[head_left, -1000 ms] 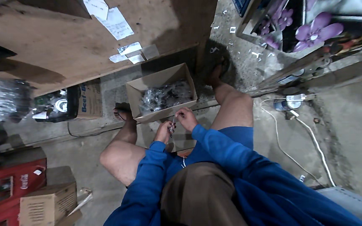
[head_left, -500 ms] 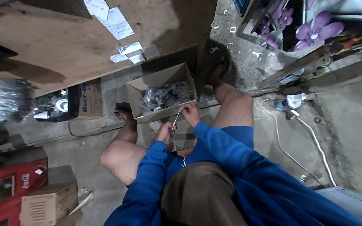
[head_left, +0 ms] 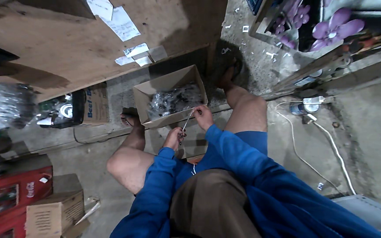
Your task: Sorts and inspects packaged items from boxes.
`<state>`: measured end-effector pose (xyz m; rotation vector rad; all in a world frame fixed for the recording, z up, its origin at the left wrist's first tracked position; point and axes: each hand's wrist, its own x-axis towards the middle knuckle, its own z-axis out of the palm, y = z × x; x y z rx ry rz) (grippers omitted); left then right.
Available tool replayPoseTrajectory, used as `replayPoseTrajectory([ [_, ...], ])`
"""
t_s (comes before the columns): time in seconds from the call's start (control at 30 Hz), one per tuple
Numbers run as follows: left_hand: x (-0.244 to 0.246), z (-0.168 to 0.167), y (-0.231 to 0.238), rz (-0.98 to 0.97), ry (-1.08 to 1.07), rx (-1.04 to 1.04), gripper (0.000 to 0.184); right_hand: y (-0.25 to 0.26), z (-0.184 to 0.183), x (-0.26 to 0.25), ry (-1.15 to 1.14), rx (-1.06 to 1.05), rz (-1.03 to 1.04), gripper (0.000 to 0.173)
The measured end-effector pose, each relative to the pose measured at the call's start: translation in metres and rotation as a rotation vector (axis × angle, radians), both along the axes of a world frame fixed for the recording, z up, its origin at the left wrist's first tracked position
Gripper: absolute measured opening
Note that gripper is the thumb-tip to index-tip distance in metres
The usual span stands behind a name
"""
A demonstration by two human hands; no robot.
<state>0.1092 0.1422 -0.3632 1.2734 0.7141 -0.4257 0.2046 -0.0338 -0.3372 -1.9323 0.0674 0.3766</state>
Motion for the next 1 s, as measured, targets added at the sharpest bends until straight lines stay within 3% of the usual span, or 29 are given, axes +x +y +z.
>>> replayPoseTrajectory([
  [0.33, 0.003, 0.009, 0.001, -0.018, -0.036, -0.045, 0.025, -0.002, 0.002, 0.010, 0.019, 0.057, -0.058, 0.022],
  [0.4, 0.001, 0.019, 0.001, -0.044, -0.091, -0.076, 0.025, -0.006, 0.004, 0.007, 0.011, 0.125, -0.096, 0.029],
  [0.53, 0.001, 0.078, 0.001, 0.013, -0.264, -0.217, 0.016, -0.004, -0.010, 0.012, 0.090, 0.299, -0.204, 0.041],
  [0.67, 0.005, 0.165, 0.009, 0.033, -0.751, -0.276, 0.006, 0.001, -0.017, 0.013, 0.210, 0.316, -0.251, 0.042],
  [0.7, 0.010, 0.191, 0.015, -0.006, -0.907, -0.190, 0.001, 0.002, -0.016, 0.013, 0.226, 0.307, -0.242, 0.042],
  [0.8, 0.021, 0.283, 0.035, -0.082, -1.240, 0.256, 0.013, 0.003, -0.017, 0.012, 0.300, 0.296, -0.191, 0.041],
  [0.93, 0.038, 0.395, 0.055, -0.043, -1.452, 0.917, 0.026, 0.003, -0.020, 0.009, 0.338, 0.323, -0.122, 0.041],
  [1.0, 0.054, 0.431, 0.070, -0.056, -1.403, 1.186, 0.036, 0.004, -0.021, 0.008, 0.356, 0.342, -0.123, 0.038],
])
